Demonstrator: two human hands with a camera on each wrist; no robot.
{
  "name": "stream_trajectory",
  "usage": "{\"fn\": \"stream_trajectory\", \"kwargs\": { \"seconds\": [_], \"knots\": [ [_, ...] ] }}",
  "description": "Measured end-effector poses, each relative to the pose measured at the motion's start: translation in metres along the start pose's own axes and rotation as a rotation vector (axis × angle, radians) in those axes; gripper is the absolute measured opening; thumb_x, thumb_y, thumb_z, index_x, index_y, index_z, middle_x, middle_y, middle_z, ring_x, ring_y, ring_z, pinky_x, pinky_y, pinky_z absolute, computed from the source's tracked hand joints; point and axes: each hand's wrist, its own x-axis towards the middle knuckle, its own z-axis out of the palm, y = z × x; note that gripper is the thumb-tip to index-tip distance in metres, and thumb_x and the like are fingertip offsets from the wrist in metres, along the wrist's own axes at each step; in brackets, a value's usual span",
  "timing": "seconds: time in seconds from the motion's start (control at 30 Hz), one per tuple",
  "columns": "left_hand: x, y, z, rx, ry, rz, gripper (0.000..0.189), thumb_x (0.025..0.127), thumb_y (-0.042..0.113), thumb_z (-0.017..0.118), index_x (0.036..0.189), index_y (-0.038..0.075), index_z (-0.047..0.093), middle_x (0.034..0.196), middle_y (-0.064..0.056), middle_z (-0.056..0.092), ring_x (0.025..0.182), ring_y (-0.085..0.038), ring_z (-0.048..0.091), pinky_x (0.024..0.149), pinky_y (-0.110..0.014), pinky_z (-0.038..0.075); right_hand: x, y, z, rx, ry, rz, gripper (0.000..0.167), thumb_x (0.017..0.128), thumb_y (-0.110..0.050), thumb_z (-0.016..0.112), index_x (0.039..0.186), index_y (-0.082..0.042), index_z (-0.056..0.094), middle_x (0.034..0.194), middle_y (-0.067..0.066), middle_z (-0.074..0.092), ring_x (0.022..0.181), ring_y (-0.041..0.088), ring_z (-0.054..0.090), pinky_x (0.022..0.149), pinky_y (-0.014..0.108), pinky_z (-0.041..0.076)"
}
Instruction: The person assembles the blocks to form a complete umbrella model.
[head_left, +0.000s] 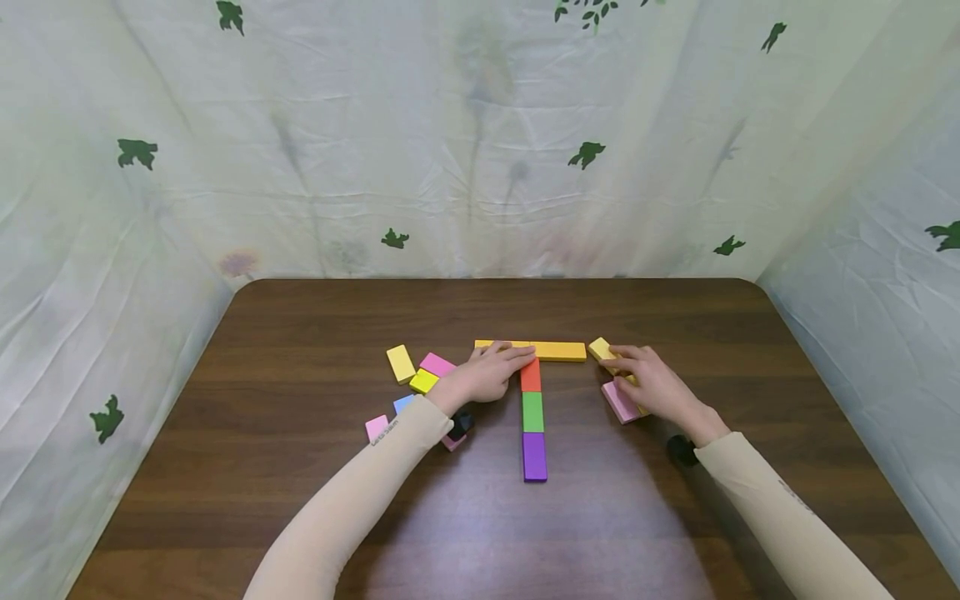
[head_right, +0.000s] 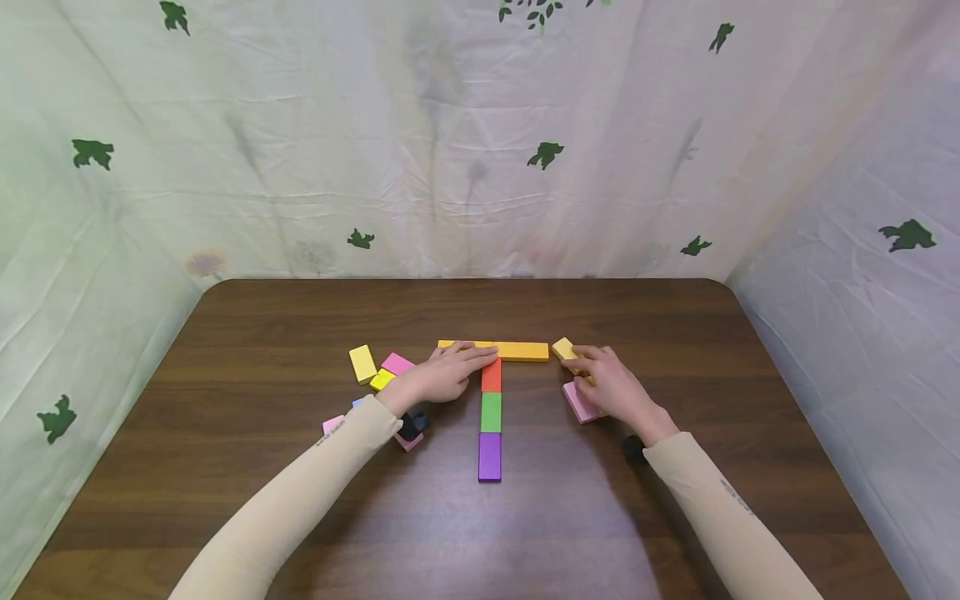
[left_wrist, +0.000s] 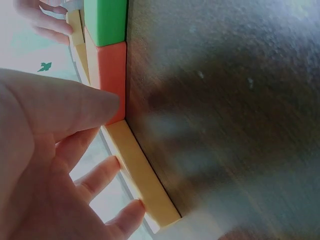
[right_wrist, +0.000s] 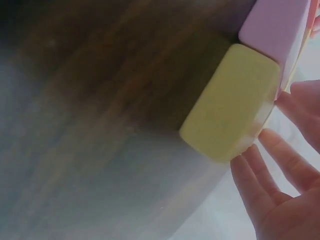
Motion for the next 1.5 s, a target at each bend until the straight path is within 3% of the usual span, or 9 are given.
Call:
{"fn": "stream_trajectory", "kwargs": {
  "seconds": [0.23,0.5,0.7,1.0,1.5],
  "knots": [
    [0.000,0.000,0.001,-0.017,-0.004,-0.006,0.056,0.097,0.002,0.042,0.150,0.018,0.035,0.156,0.006,0.025,0.139,-0.025,0.024,0.102,-0.051,0.028,0.005,0.000,-0.002,0.019,-0.002,-0.029,0.036,0.088,-0.004,0.063,0.124,0.000,0.064,0.135,0.028,0.047,0.115,0.044,0.045,0.091,0.053,0.039],
    [0.001,-0.002,0.001,-0.039,0.006,0.001,0.057,0.095,0.000,0.043,0.149,0.017,0.036,0.155,0.005,0.026,0.138,-0.027,0.025,0.103,-0.051,0.027,0.013,0.002,-0.009,0.071,-0.091,0.026,0.042,0.090,-0.005,0.062,0.131,0.000,0.057,0.140,0.030,0.038,0.125,0.048,0.038,0.098,0.060,0.033],
    [0.000,-0.003,0.000,-0.058,0.001,-0.001,0.055,0.097,0.002,0.042,0.149,0.018,0.036,0.155,0.005,0.026,0.139,-0.027,0.024,0.104,-0.052,0.025,0.026,0.008,-0.016,0.103,-0.148,0.011,0.052,0.087,-0.001,0.063,0.137,0.001,0.050,0.143,0.028,0.036,0.105,0.036,0.055,0.085,0.049,0.047],
    [0.001,-0.004,0.000,-0.068,-0.004,0.002,0.055,0.097,0.003,0.043,0.149,0.018,0.036,0.155,0.005,0.026,0.139,-0.027,0.024,0.103,-0.052,0.025,0.043,0.016,-0.019,0.111,-0.218,-0.002,0.061,0.084,0.002,0.065,0.141,0.002,0.044,0.144,0.027,0.036,0.088,0.025,0.051,0.075,0.038,0.043],
    [0.002,-0.004,0.001,-0.080,-0.008,0.003,0.055,0.097,0.003,0.043,0.150,0.018,0.035,0.156,0.005,0.025,0.140,-0.027,0.022,0.105,-0.053,0.023,0.050,0.019,-0.015,0.133,-0.170,-0.013,0.055,0.087,-0.006,0.069,0.137,0.005,0.048,0.131,0.026,0.048,0.095,0.029,0.059,0.077,0.040,0.052]
  ]
}}
